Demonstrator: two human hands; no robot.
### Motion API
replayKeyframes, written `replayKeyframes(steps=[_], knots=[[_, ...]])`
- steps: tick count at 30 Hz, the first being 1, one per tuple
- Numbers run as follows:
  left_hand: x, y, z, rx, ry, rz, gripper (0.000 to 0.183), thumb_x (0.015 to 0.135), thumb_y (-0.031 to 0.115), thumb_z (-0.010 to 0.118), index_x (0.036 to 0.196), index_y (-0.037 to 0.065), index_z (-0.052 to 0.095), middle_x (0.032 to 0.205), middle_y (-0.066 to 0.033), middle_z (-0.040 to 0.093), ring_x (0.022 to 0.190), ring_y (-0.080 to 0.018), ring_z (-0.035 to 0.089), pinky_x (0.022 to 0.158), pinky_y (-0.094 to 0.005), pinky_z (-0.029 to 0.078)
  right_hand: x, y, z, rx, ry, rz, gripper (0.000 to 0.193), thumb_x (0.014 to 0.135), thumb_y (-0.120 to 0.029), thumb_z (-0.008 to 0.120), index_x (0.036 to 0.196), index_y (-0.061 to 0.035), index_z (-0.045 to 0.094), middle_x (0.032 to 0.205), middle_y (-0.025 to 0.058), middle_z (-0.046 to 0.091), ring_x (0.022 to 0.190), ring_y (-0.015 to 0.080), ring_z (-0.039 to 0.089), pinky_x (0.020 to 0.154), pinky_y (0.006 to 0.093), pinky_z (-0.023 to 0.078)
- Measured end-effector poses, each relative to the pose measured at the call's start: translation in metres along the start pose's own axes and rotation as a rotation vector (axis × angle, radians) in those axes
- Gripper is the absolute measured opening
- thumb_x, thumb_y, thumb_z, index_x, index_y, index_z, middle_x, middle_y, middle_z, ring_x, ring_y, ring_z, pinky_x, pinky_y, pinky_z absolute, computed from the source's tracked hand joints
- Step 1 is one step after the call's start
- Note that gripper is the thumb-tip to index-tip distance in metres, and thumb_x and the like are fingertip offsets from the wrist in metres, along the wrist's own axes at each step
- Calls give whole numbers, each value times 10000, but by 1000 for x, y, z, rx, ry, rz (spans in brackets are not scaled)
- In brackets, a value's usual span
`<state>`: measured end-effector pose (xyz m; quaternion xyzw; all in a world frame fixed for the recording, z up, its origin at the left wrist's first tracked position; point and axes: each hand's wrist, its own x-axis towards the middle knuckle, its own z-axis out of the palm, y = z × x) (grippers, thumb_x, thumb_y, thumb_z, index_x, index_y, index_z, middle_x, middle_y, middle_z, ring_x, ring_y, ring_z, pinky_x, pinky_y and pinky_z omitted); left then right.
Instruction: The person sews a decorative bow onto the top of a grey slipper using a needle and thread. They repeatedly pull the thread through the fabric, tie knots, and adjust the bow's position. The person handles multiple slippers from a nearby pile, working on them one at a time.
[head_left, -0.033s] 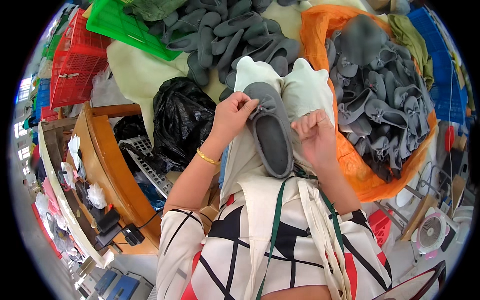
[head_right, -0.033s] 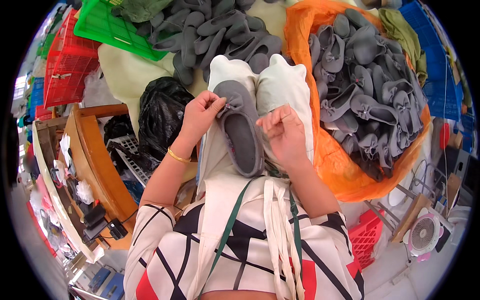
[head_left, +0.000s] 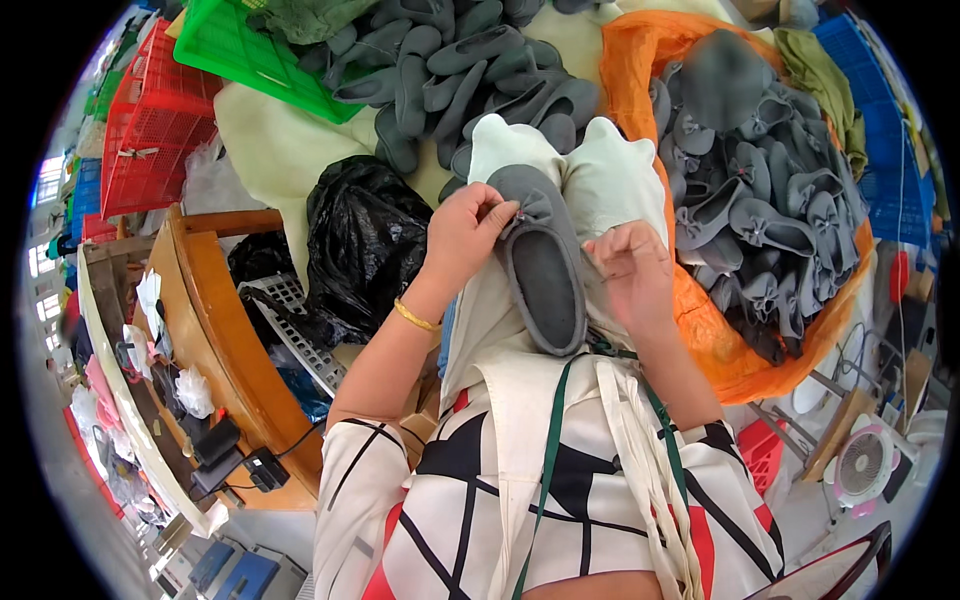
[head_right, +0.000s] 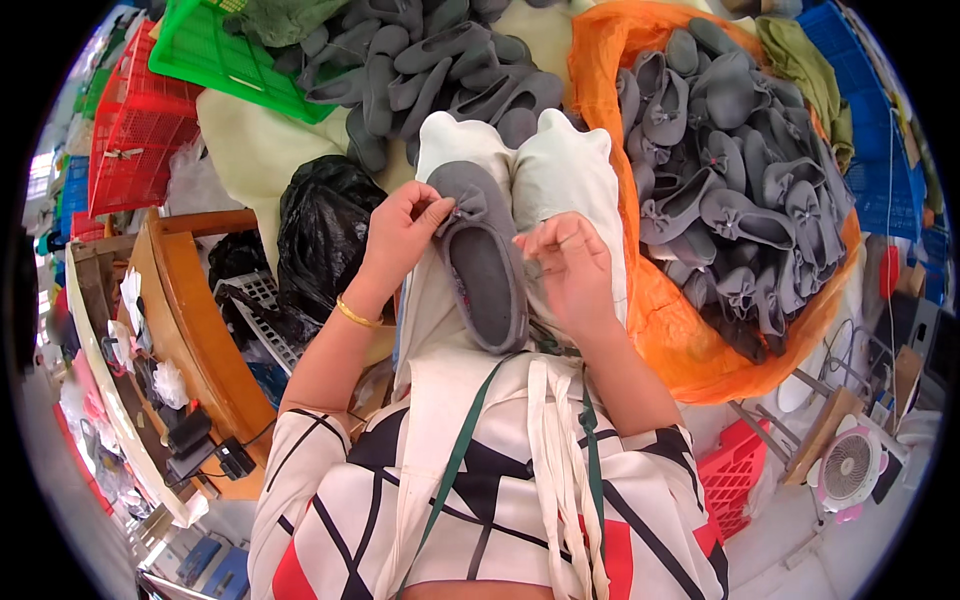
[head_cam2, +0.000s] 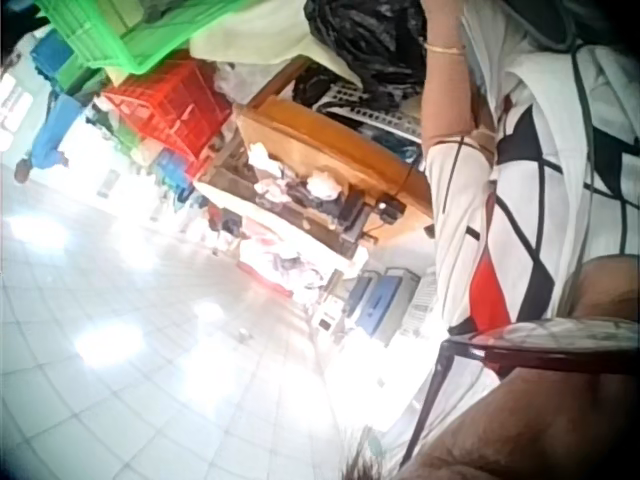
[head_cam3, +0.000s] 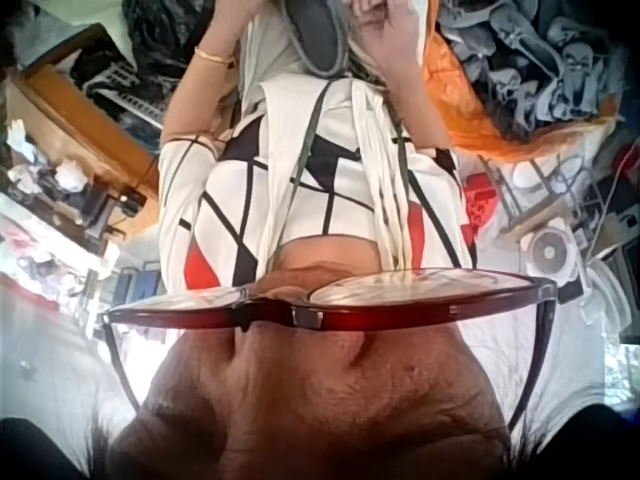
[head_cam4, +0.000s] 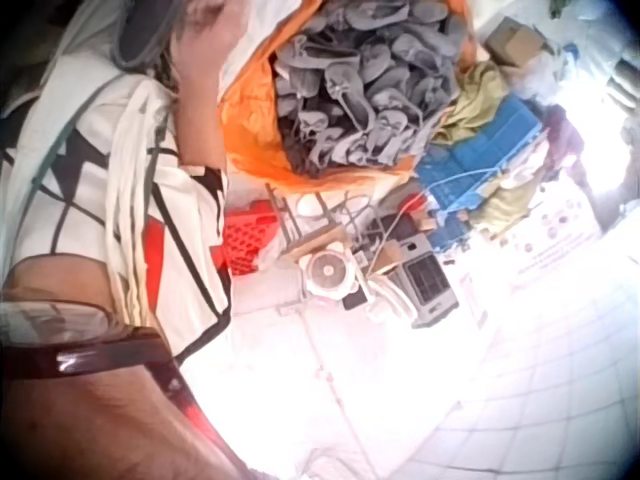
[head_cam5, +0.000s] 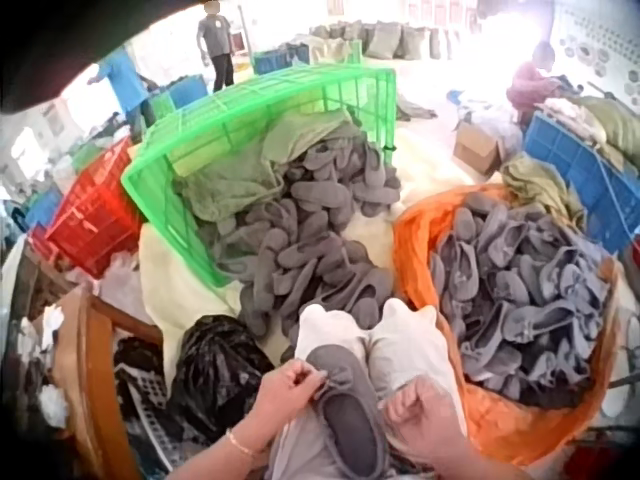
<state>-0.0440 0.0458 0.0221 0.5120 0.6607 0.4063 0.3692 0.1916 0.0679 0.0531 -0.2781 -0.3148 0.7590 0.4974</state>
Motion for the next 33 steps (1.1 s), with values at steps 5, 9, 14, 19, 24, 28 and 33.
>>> replayKeyframes(steps=[5, 9, 14, 19, 24, 28, 33], knots=[[-3, 35, 0, 362, 80, 350, 103, 877, 153, 672, 904, 57, 645, 819, -80, 623, 702, -249, 632, 629, -361, 506, -31, -27, -25, -511, 143, -122, 143, 1021, -136, 511, 955, -29, 579, 896, 56, 610, 829, 148, 595, 931, 376, 495], [-1, 38, 1, 363, -12, 294, 250, 874, 292, 691, 857, 52, 625, 801, -101, 617, 711, -280, 640, 617, -380, 511, -59, -65, -115, -98, 385, -63, 187, 1028, -185, 506, 961, -38, 598, 807, 10, 534, 740, 146, 545, 781, 309, 491], [2, 61, 9, 702, -67, 223, 566, 790, 575, 701, 791, 17, 607, 759, -130, 624, 695, -312, 649, 592, -387, 520, -109, -100, -185, -252, 828, -9, 263, 989, -185, 578, 1188, -13, 586, 716, -42, 447, 606, 81, 422, 579, 244, 399], [13, 59, 23, 835, -38, 163, 534, 807, 539, 693, 767, 14, 606, 759, -159, 648, 706, -339, 656, 595, -412, 518, -115, -93, -193, -1048, 716, 71, 548, 944, -118, 572, 1427, 50, 376, 672, -10, 545, 561, 66, 481, 525, 223, 409], [14, 48, 16, 697, -10, 109, 391, 839, 379, 690, 773, 1, 611, 705, -164, 632, 685, -333, 649, 618, -403, 505, -58, -57, -124, -939, 380, 81, 268, 963, -100, 603, 1200, -15, 511, 741, 26, 626, 616, 84, 574, 572, 231, 474], [10, 35, 6, 340, -29, -18, 274, 849, 256, 708, 830, -9, 645, 653, -68, 624, 587, -183, 606, 556, -318, 473, -14, -26, -40, -784, 110, 96, 68, 952, -98, 624, 965, -33, 608, 739, 16, 614, 644, 65, 568, 589, 235, 466], [2, 36, 6, -20, -16, -270, 185, 876, 187, 721, 842, 17, 657, 656, 37, 605, 543, -30, 536, 491, -196, 409, 15, 2, 16, -861, -109, 136, 126, 928, -129, 615, 936, -3, 624, 739, 92, 639, 617, 151, 578, 600, 301, 475]])
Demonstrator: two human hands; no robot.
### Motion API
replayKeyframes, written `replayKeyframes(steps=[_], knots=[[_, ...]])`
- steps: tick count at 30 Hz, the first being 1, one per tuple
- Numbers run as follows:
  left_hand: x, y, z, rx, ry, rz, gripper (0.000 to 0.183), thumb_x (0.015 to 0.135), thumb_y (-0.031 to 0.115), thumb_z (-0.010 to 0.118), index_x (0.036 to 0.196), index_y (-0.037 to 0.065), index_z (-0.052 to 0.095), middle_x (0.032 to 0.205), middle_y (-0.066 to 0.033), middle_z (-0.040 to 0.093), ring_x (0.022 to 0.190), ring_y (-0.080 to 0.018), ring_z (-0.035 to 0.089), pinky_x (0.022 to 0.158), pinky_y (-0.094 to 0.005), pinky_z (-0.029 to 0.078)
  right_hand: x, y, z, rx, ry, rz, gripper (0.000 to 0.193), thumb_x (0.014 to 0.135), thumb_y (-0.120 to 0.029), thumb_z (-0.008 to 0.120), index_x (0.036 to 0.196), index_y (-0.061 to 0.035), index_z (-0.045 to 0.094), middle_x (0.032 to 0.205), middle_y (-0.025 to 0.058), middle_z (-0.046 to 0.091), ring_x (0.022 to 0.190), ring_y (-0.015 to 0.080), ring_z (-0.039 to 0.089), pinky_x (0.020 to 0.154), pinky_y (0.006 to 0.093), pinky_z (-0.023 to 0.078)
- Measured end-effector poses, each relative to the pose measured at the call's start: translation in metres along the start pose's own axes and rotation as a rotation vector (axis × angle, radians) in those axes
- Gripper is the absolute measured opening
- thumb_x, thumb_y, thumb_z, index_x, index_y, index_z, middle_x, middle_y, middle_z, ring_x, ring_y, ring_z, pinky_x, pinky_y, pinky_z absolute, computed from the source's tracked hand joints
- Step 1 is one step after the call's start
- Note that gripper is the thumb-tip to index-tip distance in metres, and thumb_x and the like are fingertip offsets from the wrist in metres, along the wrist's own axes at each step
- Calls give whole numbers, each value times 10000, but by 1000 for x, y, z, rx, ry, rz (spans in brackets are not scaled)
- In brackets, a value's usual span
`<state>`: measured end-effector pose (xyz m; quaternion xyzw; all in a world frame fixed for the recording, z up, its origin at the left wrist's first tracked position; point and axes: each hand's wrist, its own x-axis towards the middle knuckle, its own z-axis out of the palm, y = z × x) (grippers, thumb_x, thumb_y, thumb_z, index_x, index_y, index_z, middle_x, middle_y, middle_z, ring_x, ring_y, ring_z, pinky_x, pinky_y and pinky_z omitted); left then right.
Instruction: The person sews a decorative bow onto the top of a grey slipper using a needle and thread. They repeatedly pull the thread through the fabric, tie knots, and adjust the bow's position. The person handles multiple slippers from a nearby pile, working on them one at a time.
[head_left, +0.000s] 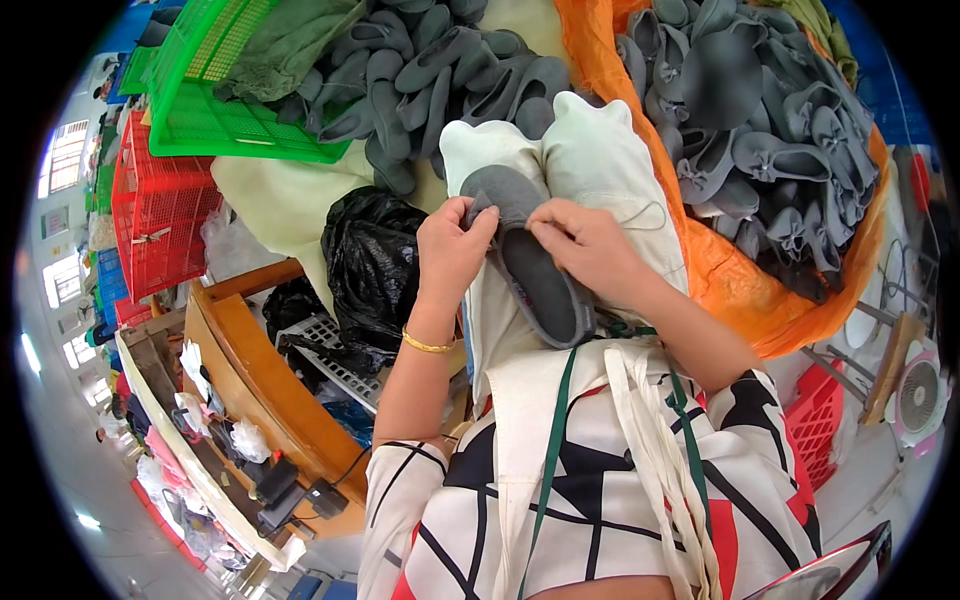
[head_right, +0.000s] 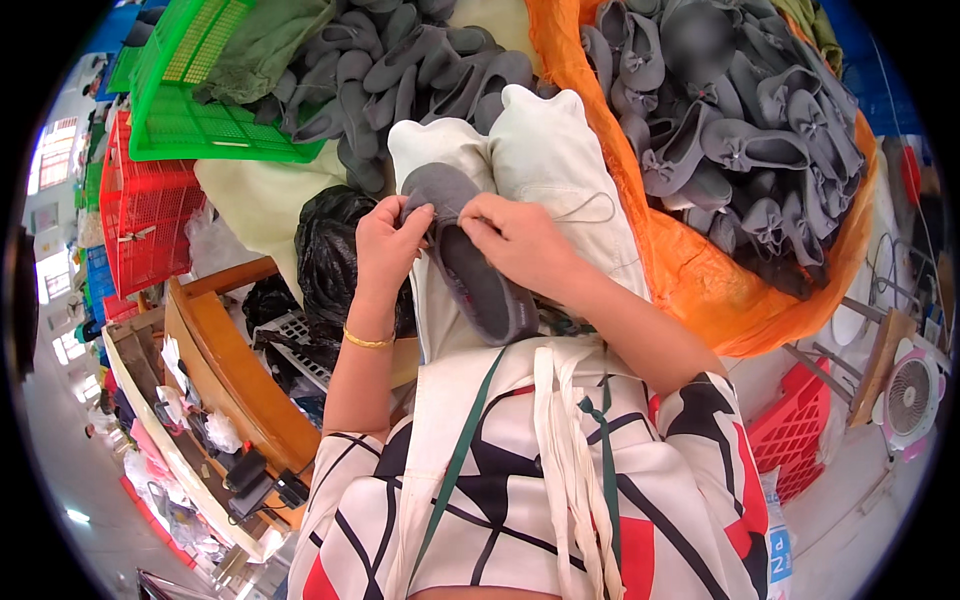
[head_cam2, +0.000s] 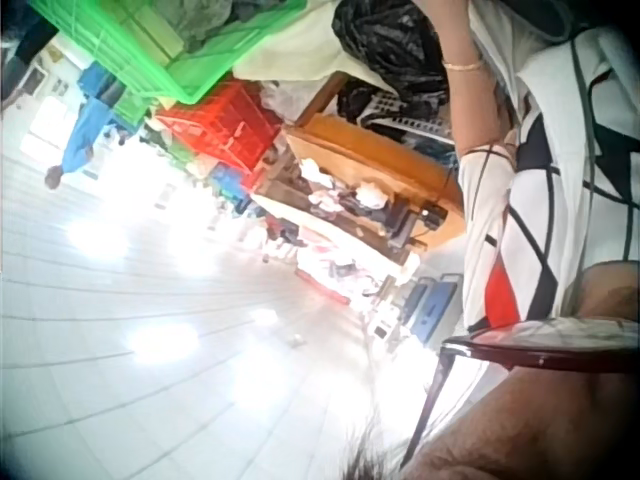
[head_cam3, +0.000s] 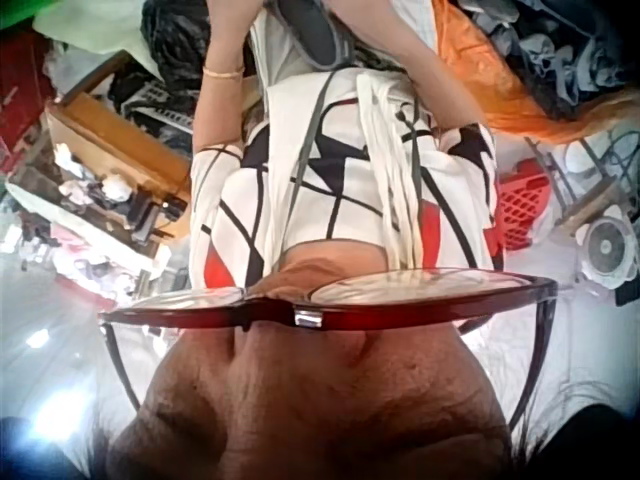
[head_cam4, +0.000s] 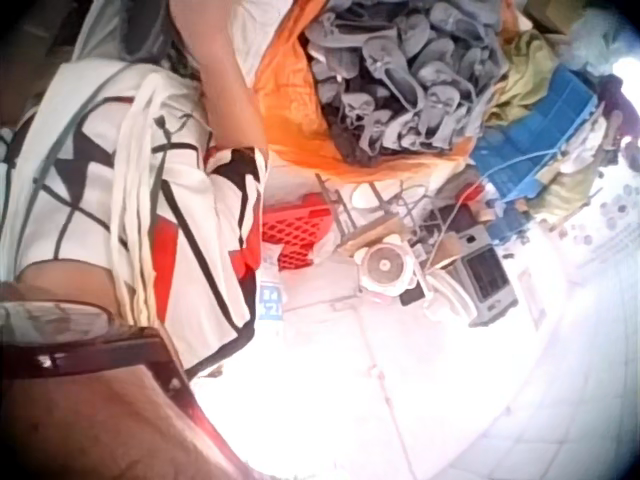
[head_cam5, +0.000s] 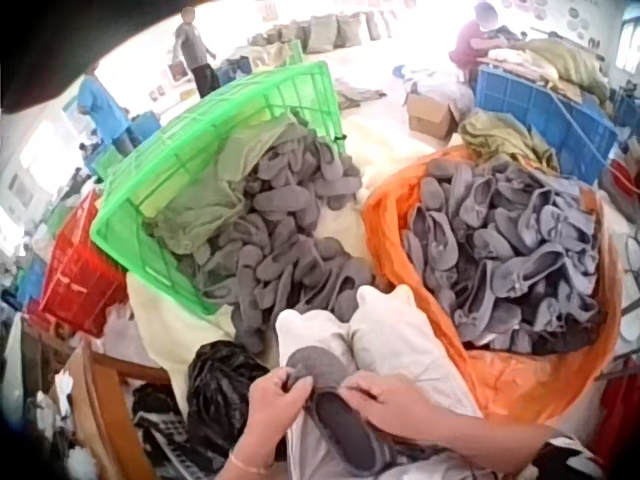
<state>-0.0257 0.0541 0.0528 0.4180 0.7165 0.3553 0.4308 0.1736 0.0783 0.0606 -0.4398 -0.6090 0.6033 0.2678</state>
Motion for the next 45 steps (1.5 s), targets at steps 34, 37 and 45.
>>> replayKeyframes(steps=[34, 37, 45], knots=[[9, 12, -8, -204, -130, -225, 189, 856, 155, 668, 758, -3, 636, 638, -10, 607, 500, -64, 539, 480, -221, 429, 16, 36, 40, -615, 30, -262, 98, 963, -124, 528, 1005, -46, 486, 738, 159, 647, 661, 365, 643, 543, 462, 484], [11, 8, -9, -237, -151, -226, 169, 870, 151, 661, 767, 19, 636, 647, 0, 604, 489, -55, 521, 469, -209, 415, 20, 37, 40, -609, 33, -301, 91, 953, -113, 532, 996, -48, 484, 731, 148, 641, 653, 352, 642, 541, 454, 484], [16, 5, -11, -228, -182, -243, 129, 890, 157, 654, 812, 54, 659, 666, 20, 611, 484, -37, 509, 465, -179, 408, 26, 33, 22, -710, -16, -353, 98, 899, -96, 564, 986, -74, 522, 709, 122, 620, 664, 323, 643, 550, 442, 488]])
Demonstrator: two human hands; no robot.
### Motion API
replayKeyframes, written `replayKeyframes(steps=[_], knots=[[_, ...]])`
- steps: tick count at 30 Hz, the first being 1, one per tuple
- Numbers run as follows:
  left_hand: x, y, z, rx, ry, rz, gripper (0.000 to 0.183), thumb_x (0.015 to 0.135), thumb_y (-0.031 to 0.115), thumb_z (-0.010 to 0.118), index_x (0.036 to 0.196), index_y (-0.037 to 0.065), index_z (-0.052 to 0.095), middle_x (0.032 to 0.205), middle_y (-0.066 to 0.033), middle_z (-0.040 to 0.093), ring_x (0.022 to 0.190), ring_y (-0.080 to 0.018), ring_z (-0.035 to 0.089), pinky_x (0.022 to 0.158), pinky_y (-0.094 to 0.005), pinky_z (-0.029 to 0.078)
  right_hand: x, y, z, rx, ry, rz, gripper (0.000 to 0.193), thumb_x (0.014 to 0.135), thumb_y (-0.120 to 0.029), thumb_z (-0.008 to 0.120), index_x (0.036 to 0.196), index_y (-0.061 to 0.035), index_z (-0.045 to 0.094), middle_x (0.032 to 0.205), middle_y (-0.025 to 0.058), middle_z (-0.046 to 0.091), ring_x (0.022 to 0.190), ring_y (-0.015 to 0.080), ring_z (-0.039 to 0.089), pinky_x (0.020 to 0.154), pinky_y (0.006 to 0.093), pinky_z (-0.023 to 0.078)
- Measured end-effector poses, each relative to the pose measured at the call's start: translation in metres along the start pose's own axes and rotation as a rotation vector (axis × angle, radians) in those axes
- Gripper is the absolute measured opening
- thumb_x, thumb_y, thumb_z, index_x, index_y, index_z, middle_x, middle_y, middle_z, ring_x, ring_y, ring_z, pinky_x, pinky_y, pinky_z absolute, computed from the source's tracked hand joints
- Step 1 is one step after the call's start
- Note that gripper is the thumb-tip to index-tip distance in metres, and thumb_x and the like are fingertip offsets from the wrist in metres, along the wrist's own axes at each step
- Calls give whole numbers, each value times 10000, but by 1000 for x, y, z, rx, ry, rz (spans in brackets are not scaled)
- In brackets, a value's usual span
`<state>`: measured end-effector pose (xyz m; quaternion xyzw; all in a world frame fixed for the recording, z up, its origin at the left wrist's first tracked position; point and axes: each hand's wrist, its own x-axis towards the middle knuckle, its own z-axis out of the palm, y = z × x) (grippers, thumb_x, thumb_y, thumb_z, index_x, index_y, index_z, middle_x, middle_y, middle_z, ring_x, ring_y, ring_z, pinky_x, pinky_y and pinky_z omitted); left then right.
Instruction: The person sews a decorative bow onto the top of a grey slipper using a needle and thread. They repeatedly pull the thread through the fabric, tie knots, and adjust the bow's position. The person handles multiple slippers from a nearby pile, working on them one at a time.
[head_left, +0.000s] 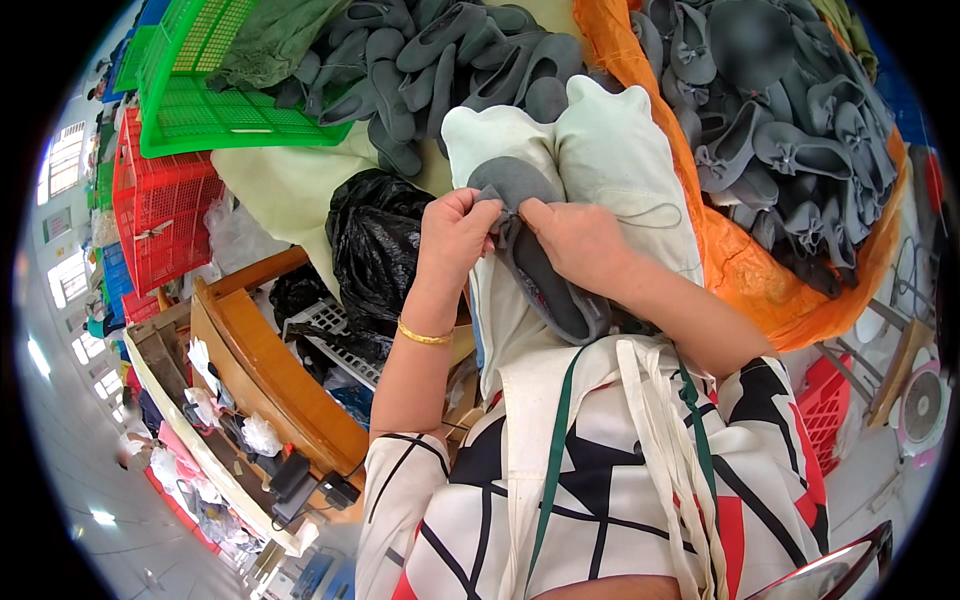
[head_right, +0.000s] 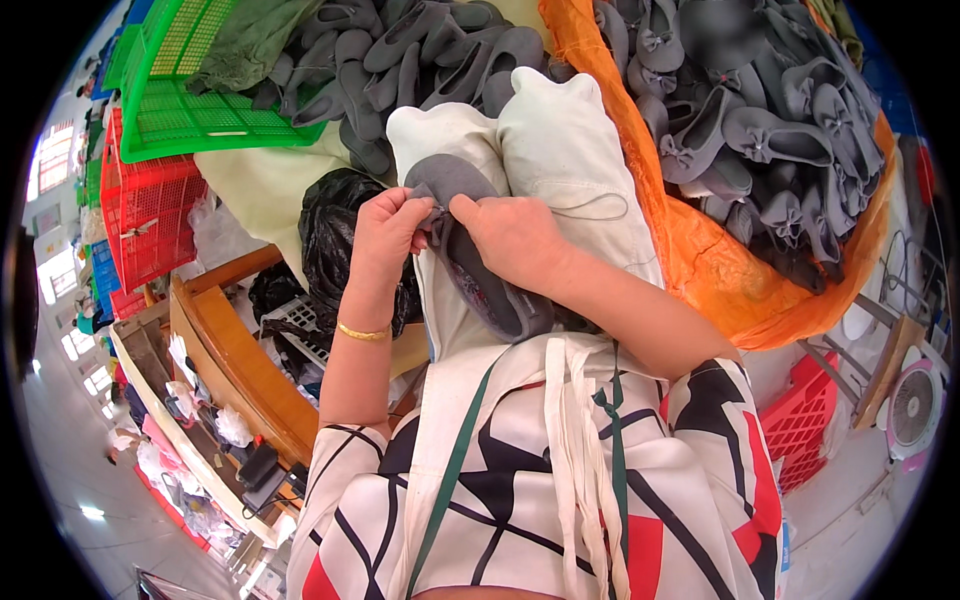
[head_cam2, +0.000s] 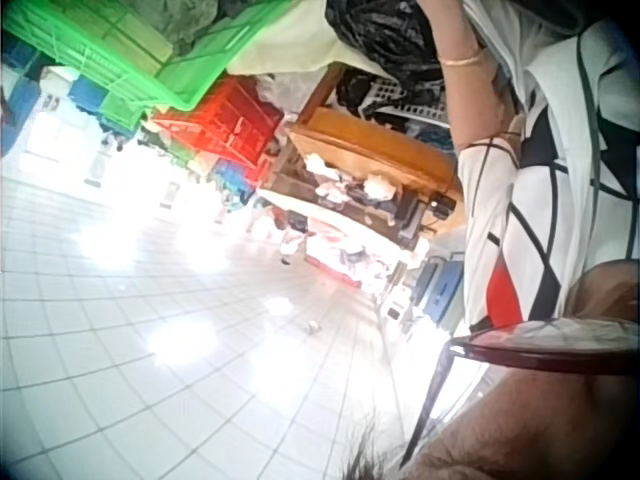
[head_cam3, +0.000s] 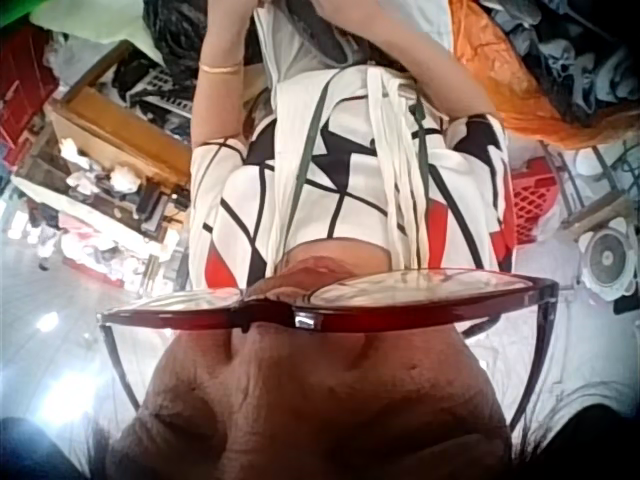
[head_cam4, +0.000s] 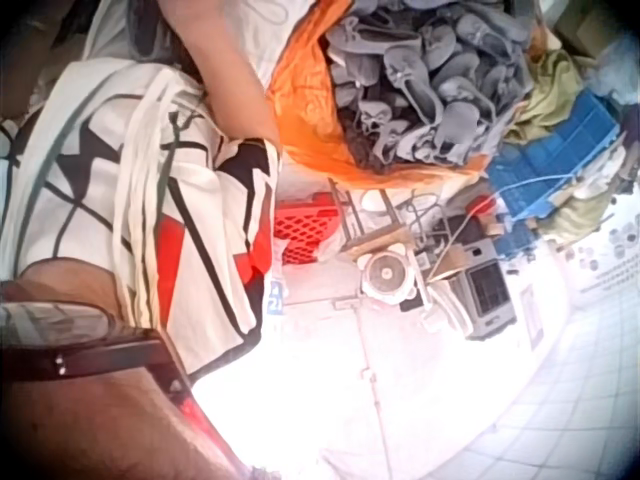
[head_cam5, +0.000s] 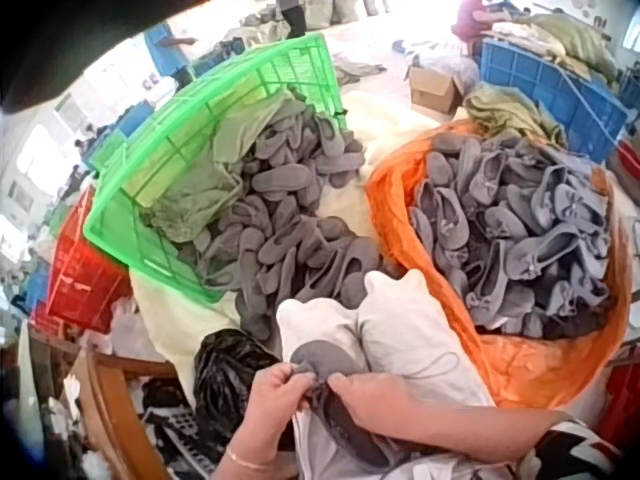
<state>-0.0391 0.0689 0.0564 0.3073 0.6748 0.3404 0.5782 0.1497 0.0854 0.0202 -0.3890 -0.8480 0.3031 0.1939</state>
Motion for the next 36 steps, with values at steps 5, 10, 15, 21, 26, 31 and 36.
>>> replayKeyframes(steps=[5, 10, 15, 21, 26, 31, 36], knots=[[3, -2, -2, -7, -8, -5, 122, 888, 154, 657, 811, 59, 662, 671, 24, 612, 486, -31, 503, 467, -174, 406, 4, 3, -6, 12, -60, -2, 94, 909, -116, 560, 988, -76, 530, 711, 131, 622, 663, 336, 639, 555, 451, 483], [1, 0, -6, -51, -30, -23, 113, 893, 151, 650, 824, 64, 668, 682, 27, 619, 505, -26, 505, 482, -173, 406, 10, -3, -12, 80, -114, 24, 79, 927, -111, 542, 987, -63, 523, 701, 158, 616, 657, 368, 626, 560, 463, 476], [-1, 2, -8, -132, -78, -67, 109, 908, 157, 636, 884, 62, 684, 716, 37, 632, 540, -26, 519, 510, -179, 416, 7, -5, -1, 124, -24, -6, 116, 864, -61, 536, 969, -60, 488, 716, 150, 632, 682, 367, 645, 565, 477, 499], [6, -4, -10, -208, -139, -71, 112, 926, 154, 629, 916, 59, 687, 748, 38, 644, 551, -41, 537, 519, -179, 427, 7, -2, 3, 128, 40, -5, 110, 868, -59, 531, 966, -59, 480, 699, 143, 620, 668, 358, 643, 571, 465, 508], [10, -6, -12, -277, -147, -75, 101, 927, 147, 627, 912, 63, 680, 743, 33, 644, 544, -46, 540, 527, -178, 441, 13, -5, 4, 177, 6, 80, 82, 945, -97, 531, 1002, -46, 502, 789, 203, 631, 730, 395, 631, 609, 479, 488], [-3, -19, -20, -142, -30, -22, 173, 831, 208, 674, 820, 35, 678, 713, -30, 646, 568, -132, 618, 527, -286, 509, 23, -23, 7, 282, 101, 15, 115, 964, -114, 491, 1049, -36, 495, 767, 182, 586, 632, 322, 592, 546, 396, 472], [26, -33, -9, -18, -71, 116, 224, 788, 219, 705, 832, 0, 695, 639, -54, 632, 503, -143, 603, 471, -292, 497, 39, -19, -13, 760, -264, 513, 115, 969, -31, 462, 1079, -59, 479, 713, 46, 557, 531, 88, 507, 444, 237, 437]])
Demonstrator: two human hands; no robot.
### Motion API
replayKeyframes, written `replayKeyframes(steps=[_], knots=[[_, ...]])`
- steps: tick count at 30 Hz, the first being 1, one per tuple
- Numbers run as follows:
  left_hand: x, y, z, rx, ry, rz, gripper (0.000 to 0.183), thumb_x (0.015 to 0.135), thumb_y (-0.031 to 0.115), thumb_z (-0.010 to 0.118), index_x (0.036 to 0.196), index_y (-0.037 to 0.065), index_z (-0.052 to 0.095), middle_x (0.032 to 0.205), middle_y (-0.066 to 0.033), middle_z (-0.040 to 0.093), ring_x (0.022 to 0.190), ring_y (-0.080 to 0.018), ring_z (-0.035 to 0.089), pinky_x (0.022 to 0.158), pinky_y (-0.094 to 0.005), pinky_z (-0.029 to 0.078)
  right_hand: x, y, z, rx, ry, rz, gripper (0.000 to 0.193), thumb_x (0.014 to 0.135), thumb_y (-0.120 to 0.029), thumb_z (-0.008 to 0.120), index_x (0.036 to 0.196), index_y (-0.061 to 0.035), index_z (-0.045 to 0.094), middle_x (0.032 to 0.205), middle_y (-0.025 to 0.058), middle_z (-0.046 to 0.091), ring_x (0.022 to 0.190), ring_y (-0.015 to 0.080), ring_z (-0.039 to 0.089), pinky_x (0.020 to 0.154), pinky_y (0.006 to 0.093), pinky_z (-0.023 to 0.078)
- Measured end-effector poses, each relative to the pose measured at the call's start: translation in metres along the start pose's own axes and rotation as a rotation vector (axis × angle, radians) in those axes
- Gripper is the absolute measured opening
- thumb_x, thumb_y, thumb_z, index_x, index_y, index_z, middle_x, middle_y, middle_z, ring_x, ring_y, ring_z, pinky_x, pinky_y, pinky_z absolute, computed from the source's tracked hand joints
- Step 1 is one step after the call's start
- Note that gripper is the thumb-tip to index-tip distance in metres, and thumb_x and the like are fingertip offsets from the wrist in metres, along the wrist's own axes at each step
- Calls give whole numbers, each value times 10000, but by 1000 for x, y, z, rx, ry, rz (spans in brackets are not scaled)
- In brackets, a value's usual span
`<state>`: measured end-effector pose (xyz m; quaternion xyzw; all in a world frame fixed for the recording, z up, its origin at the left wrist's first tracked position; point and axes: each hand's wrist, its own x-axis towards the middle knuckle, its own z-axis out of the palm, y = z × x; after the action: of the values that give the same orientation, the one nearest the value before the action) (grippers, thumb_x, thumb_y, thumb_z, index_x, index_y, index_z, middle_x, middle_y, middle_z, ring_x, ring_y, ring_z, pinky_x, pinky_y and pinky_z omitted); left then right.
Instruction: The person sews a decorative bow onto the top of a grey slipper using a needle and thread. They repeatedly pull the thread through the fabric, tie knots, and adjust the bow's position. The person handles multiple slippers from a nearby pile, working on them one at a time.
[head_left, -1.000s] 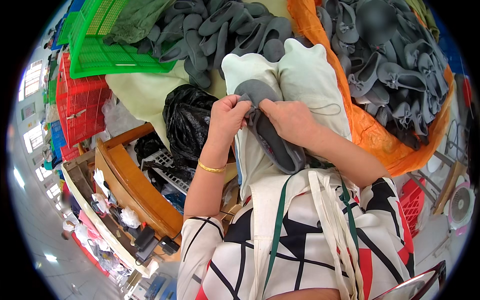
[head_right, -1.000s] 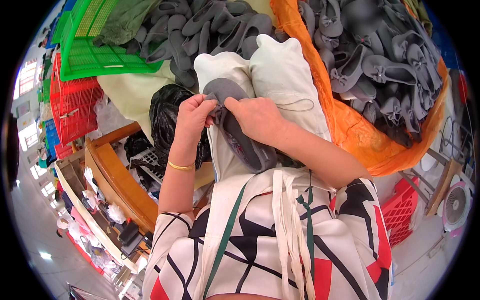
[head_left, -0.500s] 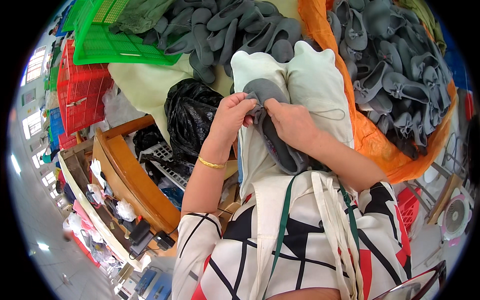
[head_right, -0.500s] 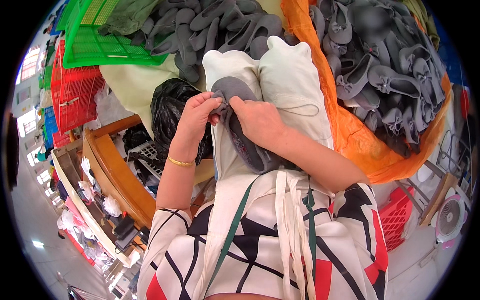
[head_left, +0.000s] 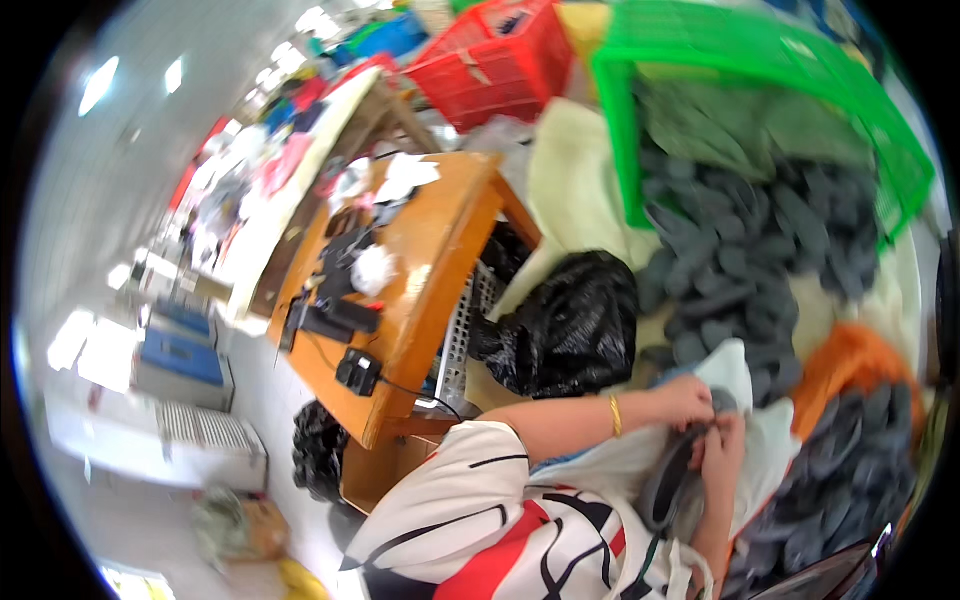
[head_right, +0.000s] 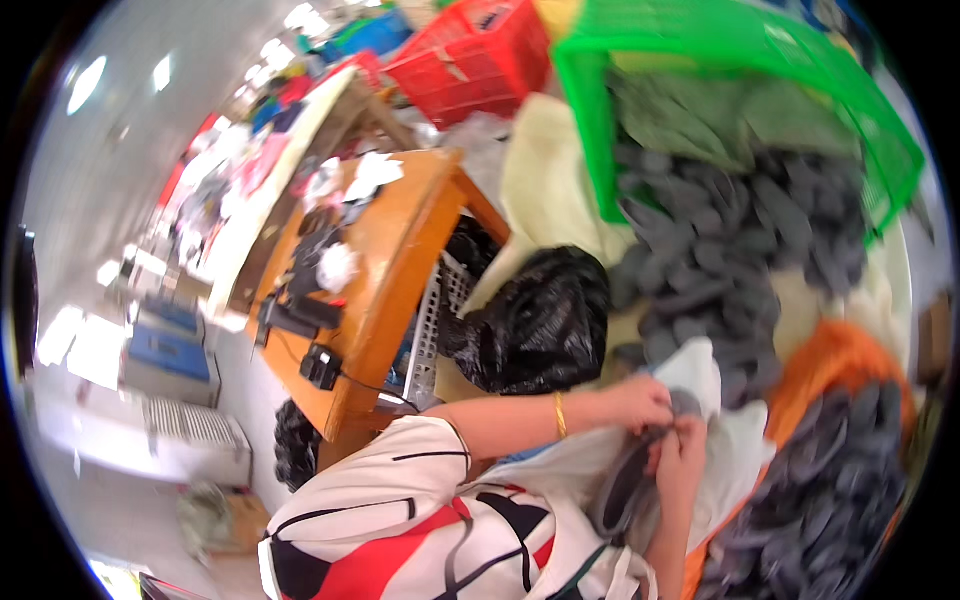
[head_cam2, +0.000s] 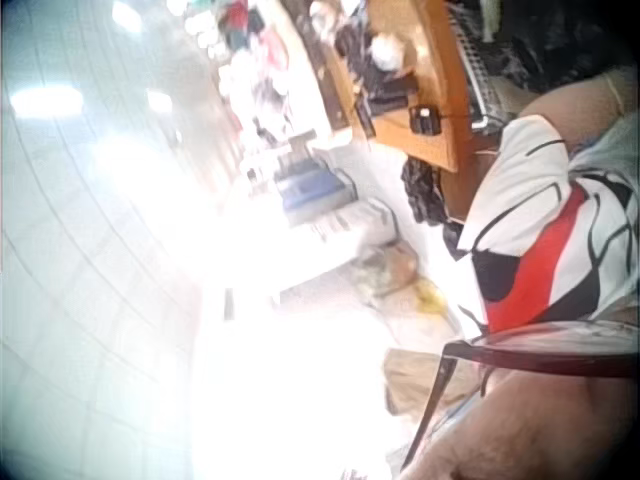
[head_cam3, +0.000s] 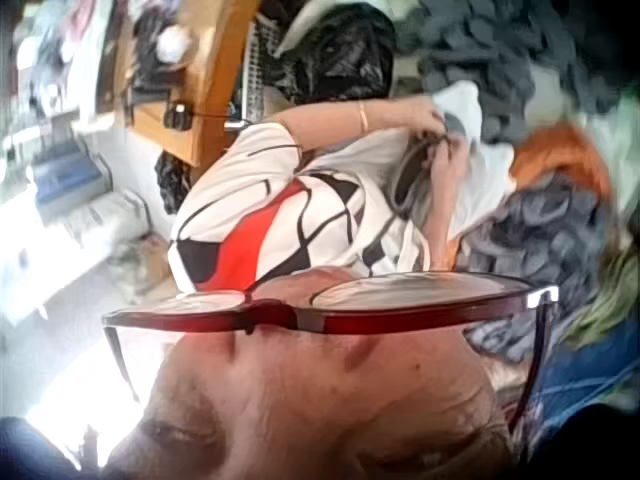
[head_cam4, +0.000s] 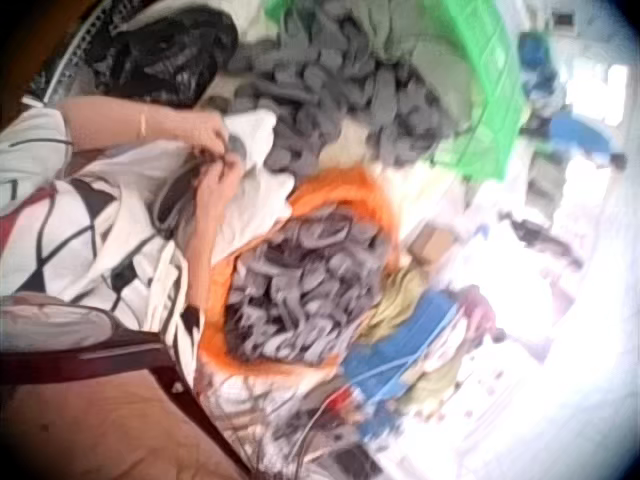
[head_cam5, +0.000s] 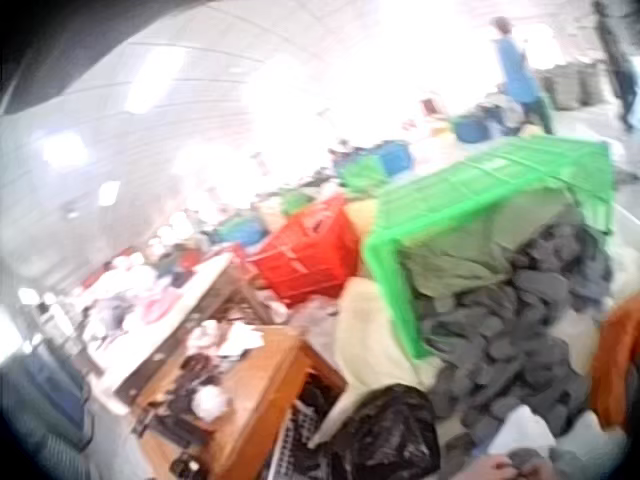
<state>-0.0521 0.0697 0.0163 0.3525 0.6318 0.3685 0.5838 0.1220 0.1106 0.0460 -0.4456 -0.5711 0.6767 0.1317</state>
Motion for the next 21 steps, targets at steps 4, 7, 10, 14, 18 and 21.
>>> replayKeyframes(steps=[4, 7, 10, 14, 18, 21], knots=[[-19, -4, 5, -36, 93, 16, 205, 756, 208, 719, 712, 20, 650, 592, -48, 612, 462, -117, 567, 438, -283, 474, -3, 6, 1, -263, 84, -300, 57, 972, -77, 550, 1010, -39, 567, 751, 31, 567, 563, 78, 520, 472, 226, 424], [-16, -2, 8, -50, 111, 19, 209, 746, 210, 732, 719, 14, 665, 593, -55, 621, 466, -128, 579, 441, -281, 482, 3, 5, -3, -277, 127, -371, 71, 962, -94, 597, 961, -24, 610, 789, 28, 572, 590, 78, 524, 500, 229, 427], [-13, 0, 7, -26, 110, 46, 207, 751, 204, 728, 733, 3, 680, 595, -63, 629, 471, -137, 590, 450, -284, 488, 8, 1, -4, -235, 110, -262, 80, 963, -91, 600, 932, -18, 608, 822, 26, 566, 610, 77, 523, 516, 230, 429], [-11, -1, 9, 21, 127, 75, 202, 753, 199, 710, 735, -1, 689, 594, -69, 640, 482, -146, 605, 464, -295, 494, 36, 26, -7, -634, 280, -904, 149, 1006, -175, 563, 929, -48, 580, 788, 3, 567, 576, 54, 493, 472, 207, 388], [-14, 1, 10, 66, 136, 78, 205, 752, 204, 693, 714, 2, 691, 592, -85, 652, 491, -157, 622, 476, -306, 500, 53, 30, -10, -82, 203, -446, 195, 1044, -232, 497, 937, -72, 527, 808, 12, 560, 527, 69, 490, 431, 211, 366], [-16, 3, 10, 116, 166, 73, 200, 749, 196, 676, 684, 7, 689, 573, -93, 644, 496, -169, 631, 480, -308, 501, 41, 4, -6, 233, 85, -262, 200, 1048, -293, 490, 967, -111, 505, 738, 12, 552, 494, 88, 500, 414, 220, 375]])
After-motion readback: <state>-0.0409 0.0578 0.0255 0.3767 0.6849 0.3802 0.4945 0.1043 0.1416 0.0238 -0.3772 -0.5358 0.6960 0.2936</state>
